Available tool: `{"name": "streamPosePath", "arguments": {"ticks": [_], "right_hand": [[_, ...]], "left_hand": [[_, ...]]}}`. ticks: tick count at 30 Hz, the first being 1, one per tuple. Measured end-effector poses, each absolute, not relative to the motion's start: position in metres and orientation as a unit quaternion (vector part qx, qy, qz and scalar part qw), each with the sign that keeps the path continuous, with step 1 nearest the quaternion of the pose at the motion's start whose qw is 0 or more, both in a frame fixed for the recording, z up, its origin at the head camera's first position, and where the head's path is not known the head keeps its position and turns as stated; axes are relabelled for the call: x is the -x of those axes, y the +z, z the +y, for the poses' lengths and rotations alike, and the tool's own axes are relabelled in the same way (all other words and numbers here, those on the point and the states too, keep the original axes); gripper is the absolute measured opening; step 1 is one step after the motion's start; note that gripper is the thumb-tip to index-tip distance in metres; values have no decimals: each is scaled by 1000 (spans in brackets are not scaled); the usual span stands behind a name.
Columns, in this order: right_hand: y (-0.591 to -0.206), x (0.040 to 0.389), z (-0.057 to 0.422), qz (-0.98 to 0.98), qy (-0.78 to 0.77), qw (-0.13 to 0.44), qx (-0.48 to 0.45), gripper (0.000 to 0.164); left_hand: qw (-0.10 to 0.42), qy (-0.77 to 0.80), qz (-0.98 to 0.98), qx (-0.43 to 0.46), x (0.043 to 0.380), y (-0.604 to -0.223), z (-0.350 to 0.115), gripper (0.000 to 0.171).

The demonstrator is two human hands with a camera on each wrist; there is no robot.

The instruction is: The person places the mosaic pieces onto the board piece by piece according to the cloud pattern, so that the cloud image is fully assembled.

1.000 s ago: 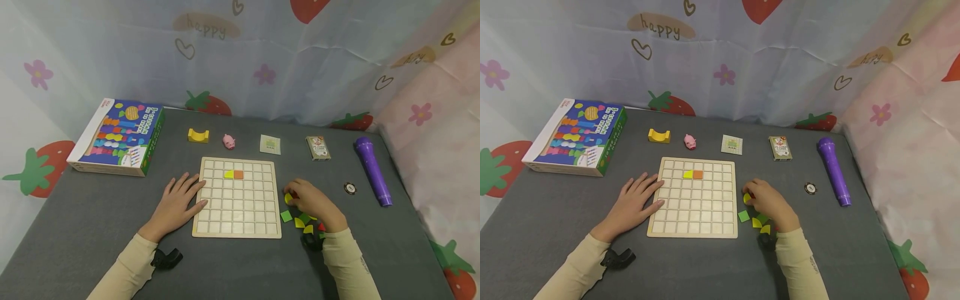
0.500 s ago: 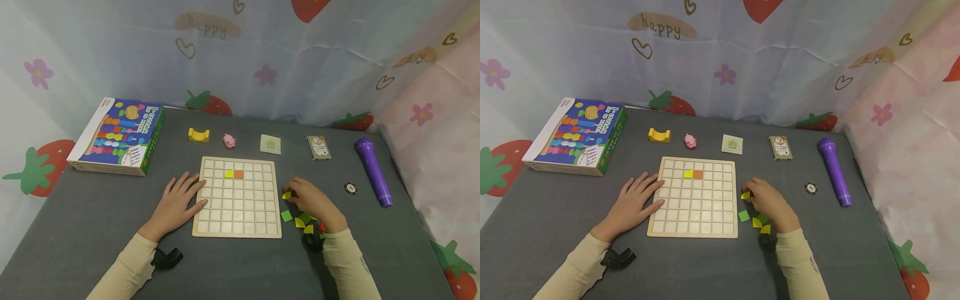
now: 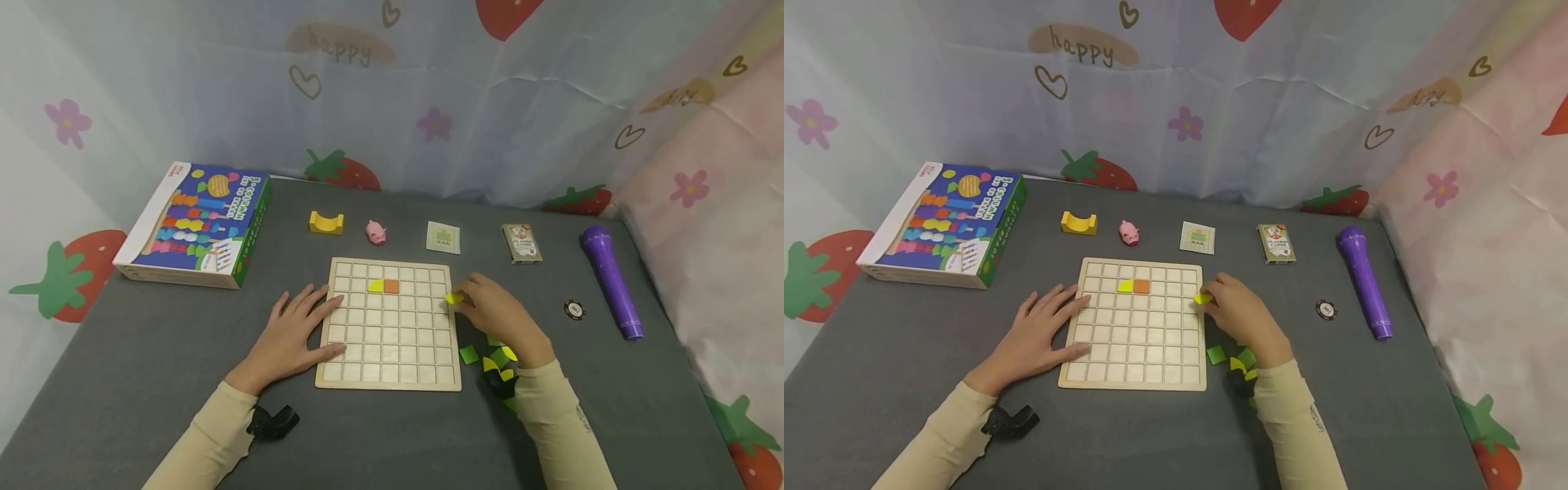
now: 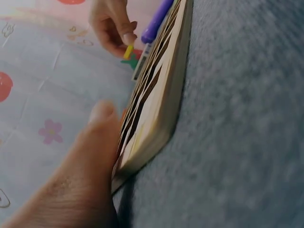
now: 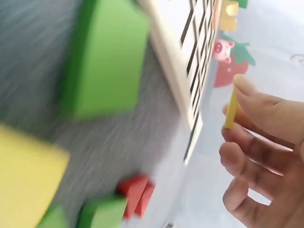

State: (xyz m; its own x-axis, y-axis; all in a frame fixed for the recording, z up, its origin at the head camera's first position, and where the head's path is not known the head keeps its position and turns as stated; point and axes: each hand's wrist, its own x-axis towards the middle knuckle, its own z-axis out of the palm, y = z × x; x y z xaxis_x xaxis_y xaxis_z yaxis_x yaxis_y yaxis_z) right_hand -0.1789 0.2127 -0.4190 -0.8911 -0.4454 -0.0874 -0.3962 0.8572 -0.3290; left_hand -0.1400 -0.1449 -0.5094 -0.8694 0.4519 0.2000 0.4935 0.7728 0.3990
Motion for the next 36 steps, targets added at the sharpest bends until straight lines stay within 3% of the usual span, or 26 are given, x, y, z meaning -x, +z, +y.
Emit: {"name": "streamPosePath", "arguments": {"ticks": [7,19,36], "right_hand": [[-421,190,186,960,-163,53,220,24],[-429,207,148,952,-183,126,210,33],[-432,213,137,956,-192,111,189,24]], "left_hand": [[26,-222,-929,294,138,-506,-147,93],[25,-200,-933,298,138,-503,-146,103],[28,-204,-931,302,141,-508,-152,101]]}}
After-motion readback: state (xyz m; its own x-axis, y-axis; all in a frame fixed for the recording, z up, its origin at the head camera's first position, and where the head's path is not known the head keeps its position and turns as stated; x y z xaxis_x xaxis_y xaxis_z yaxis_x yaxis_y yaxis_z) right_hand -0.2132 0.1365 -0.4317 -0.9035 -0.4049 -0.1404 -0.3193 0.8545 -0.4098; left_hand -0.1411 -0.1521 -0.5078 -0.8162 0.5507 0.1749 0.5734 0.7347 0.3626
